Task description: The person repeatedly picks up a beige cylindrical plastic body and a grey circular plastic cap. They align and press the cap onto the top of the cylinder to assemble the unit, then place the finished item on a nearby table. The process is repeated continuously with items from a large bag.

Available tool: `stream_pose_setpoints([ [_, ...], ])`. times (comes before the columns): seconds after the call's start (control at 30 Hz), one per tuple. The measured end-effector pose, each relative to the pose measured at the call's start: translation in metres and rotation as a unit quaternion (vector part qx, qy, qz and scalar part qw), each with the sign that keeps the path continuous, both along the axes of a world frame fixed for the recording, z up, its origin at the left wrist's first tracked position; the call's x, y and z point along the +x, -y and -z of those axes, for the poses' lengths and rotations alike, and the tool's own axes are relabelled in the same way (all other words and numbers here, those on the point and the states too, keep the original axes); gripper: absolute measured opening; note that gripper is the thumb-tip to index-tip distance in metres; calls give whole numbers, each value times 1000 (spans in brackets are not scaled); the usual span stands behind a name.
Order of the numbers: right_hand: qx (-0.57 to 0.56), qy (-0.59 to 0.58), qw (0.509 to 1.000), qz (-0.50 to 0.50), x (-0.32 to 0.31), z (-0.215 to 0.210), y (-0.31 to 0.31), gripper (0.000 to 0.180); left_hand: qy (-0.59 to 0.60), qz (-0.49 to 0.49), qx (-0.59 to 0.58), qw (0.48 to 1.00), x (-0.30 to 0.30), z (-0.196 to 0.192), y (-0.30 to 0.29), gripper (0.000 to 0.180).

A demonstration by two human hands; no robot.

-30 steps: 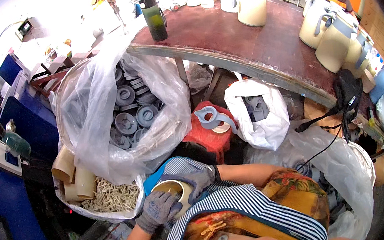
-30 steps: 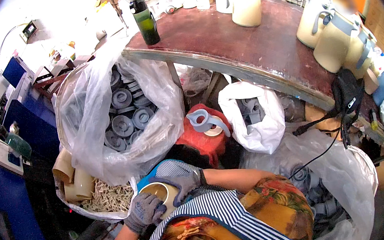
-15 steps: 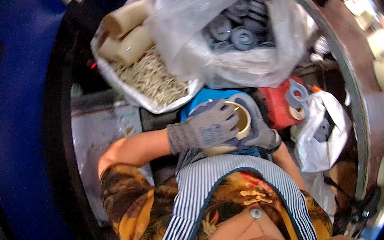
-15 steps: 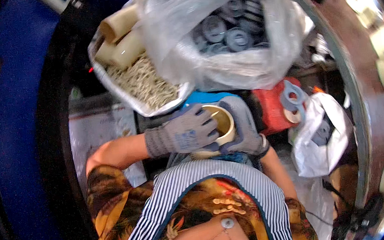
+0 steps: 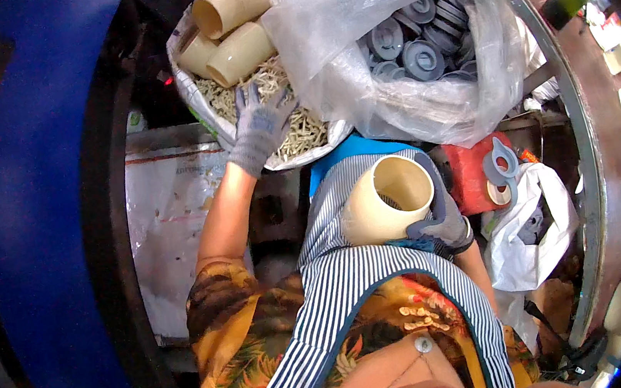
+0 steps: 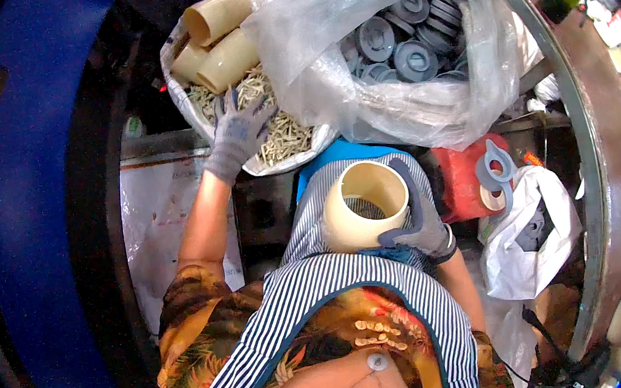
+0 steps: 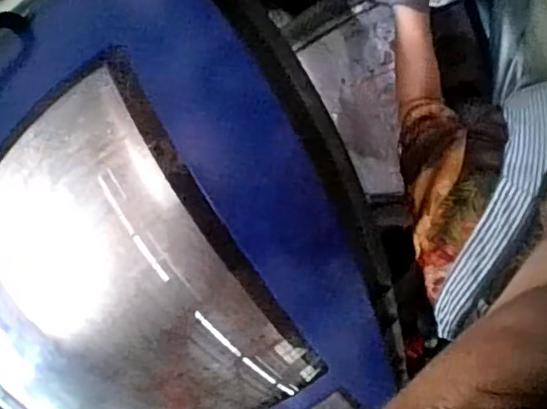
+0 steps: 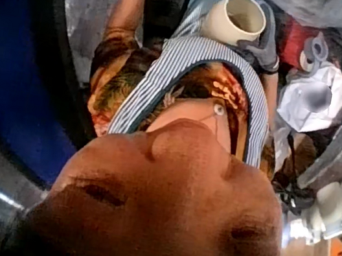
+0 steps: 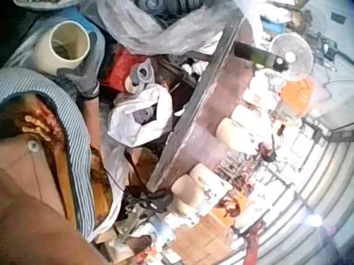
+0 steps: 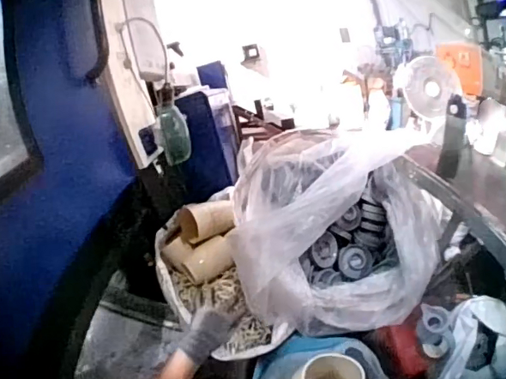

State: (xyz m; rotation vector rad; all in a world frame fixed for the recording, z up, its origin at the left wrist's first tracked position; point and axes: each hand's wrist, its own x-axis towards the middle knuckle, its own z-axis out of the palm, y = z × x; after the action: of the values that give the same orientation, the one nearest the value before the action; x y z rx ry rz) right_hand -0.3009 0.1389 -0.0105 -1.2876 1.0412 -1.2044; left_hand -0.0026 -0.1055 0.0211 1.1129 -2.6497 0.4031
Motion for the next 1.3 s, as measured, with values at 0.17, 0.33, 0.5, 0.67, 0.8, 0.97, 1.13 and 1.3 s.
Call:
stream_pose_setpoints([
  [0.17,-6,19,986,167,20,-47,10,105,-442,152,364,806,-70,-27,-92,50],
  [0.33,24,-207,959,192,-25,-55,-34,71,-552,54,604,572,-92,41,-112,50],
  [0.5,30,-627,575,525,-152,11,-57,63,-563,125,629,522,-105,26,-115,45],
  [0.67,25,-500,731,464,-217,71,-62,30,-378,250,394,799,-119,45,-102,58],
  [0.8,47,-25,914,403,-155,-17,-35,24,-303,208,454,812,-112,12,-90,46],
  [0.97,172,15,959,223,-81,-60,17,33,-387,196,655,619,-135,69,-95,48],
  [1.13,216,27,954,205,-77,-31,44,30,-474,148,767,408,-151,62,-97,48],
  [1.3,211,54,950,225,-79,-30,40,31,-346,198,559,727,-146,47,-99,64],
])
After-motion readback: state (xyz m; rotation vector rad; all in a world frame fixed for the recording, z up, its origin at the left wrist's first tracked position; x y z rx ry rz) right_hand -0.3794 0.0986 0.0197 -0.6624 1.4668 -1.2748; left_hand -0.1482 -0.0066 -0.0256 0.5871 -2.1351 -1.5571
